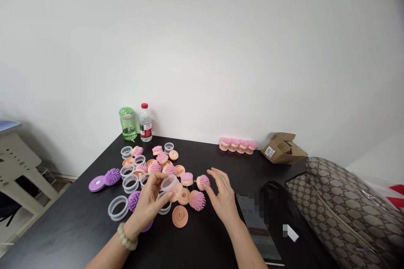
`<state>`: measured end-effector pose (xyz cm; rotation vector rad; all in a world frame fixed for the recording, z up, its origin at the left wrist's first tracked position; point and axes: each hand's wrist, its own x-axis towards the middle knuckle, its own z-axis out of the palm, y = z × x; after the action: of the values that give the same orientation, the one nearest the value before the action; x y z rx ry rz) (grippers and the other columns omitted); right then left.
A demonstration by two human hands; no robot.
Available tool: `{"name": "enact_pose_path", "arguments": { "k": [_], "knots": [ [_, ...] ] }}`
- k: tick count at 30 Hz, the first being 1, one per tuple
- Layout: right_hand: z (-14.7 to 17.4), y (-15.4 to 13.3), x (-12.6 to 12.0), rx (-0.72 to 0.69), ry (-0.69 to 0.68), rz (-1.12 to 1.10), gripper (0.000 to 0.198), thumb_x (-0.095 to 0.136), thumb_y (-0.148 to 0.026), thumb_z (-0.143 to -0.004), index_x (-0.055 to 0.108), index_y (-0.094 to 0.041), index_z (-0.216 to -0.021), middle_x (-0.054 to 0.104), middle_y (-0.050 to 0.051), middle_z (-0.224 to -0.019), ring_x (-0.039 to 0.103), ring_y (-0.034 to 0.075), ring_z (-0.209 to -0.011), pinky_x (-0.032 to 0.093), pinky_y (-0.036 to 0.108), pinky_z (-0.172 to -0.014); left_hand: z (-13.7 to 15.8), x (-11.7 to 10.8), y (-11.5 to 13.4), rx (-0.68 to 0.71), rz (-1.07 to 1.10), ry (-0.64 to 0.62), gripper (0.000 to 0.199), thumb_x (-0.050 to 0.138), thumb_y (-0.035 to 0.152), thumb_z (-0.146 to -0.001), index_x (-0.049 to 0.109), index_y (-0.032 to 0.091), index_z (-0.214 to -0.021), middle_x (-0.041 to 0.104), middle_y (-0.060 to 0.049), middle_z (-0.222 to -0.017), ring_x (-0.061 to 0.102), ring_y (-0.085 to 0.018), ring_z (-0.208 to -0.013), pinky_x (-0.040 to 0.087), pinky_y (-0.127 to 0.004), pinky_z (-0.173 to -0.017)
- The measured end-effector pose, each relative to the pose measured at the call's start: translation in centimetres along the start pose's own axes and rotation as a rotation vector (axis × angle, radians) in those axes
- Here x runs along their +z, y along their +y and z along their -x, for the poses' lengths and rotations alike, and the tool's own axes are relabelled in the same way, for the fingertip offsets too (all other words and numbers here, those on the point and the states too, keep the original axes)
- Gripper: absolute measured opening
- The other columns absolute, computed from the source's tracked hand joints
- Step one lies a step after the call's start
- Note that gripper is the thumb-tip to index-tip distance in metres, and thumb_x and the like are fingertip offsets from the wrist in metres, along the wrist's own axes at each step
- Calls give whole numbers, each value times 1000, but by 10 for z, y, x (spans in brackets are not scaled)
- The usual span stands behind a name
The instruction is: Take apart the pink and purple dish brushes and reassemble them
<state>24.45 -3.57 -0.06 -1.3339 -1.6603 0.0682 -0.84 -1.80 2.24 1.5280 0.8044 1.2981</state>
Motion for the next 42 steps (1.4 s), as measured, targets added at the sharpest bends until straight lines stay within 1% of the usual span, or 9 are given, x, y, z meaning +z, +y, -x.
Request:
{"name": "enact_pose_path", "arguments": {
  "k": [3, 6, 10, 14, 21, 24, 28, 35, 42],
  "knots": [
    [0, -28, -2, -168, -18, -150, 35, 59, -37, -95, 60, -24, -127, 67, 13, -118, 59, 31, -116, 51, 51, -98, 1, 1, -1, 25, 2, -41, 41, 76, 39, -82, 57, 22, -115, 63, -8, -109, 64, -24, -104, 55, -36, -88],
    [3, -48, 3, -236, -145, -288, 44, 60, -49, -94, 58, -25, -131, 69, 11, -117, 62, 30, -112, 53, 47, -96, 1, 3, 1, 89, -32, -137, 51, 75, 36, -84, 53, 27, -130, 61, -8, -116, 61, -26, -110, 52, -38, -95],
    [7, -52, 12, -144, -257, -330, 41, 64, -47, -91, 63, -25, -126, 71, 10, -117, 65, 28, -111, 54, 42, -96, 1, 4, 4, 134, -205, -258, 45, 68, 37, -89, 57, 28, -132, 57, -9, -111, 58, -26, -103, 53, -39, -88],
    [9, -48, 14, -1, -358, -395, 43, 64, -52, -90, 64, -25, -124, 72, 8, -116, 69, 25, -101, 59, 32, -80, 1, 5, 6, 109, -204, -272, 38, 67, 39, -90, 58, 27, -124, 53, -7, -107, 57, -24, -98, 53, -37, -85],
    [9, -53, 10, -5, -294, -400, 40, 65, -56, -87, 66, -25, -112, 73, 8, -110, 71, 23, -96, 59, 28, -72, 2, 5, 10, 216, -255, -343, 44, 64, 35, -91, 50, 30, -133, 53, -9, -121, 53, -27, -111, 48, -38, -93],
    [9, -52, 11, -30, -277, -401, 51, 61, -66, -85, 66, -24, -113, 72, 10, -111, 71, 25, -96, 60, 28, -69, 2, 4, 10, 247, -312, -346, 42, 65, 37, -91, 53, 29, -130, 54, -9, -116, 55, -25, -104, 49, -33, -82],
    [10, -48, 14, -50, -275, -396, 65, 56, -75, -82, 65, -22, -118, 73, 12, -112, 73, 25, -89, 61, 30, -66, 4, 6, 8, 207, -300, -321, 37, 68, 41, -89, 55, 26, -121, 56, -7, -111, 56, -22, -93, 47, -27, -69],
    [8, -49, 13, -84, -298, -385, 58, 49, -71, -88, 63, -23, -118, 73, 10, -107, 72, 24, -90, 60, 29, -68, 5, 7, -3, 134, -284, -271, 38, 76, 41, -81, 57, 24, -110, 60, -5, -102, 60, -22, -93, 52, -32, -80],
    [8, -57, 12, -213, -210, -361, 49, 59, -64, -87, 61, -24, -115, 68, 9, -105, 67, 24, -98, 58, 35, -85, 3, 6, -7, 34, -268, -206, 48, 79, 56, -73, 61, 21, -100, 63, -3, -90, 60, -20, -79, 51, -30, -71]
  ]
}}
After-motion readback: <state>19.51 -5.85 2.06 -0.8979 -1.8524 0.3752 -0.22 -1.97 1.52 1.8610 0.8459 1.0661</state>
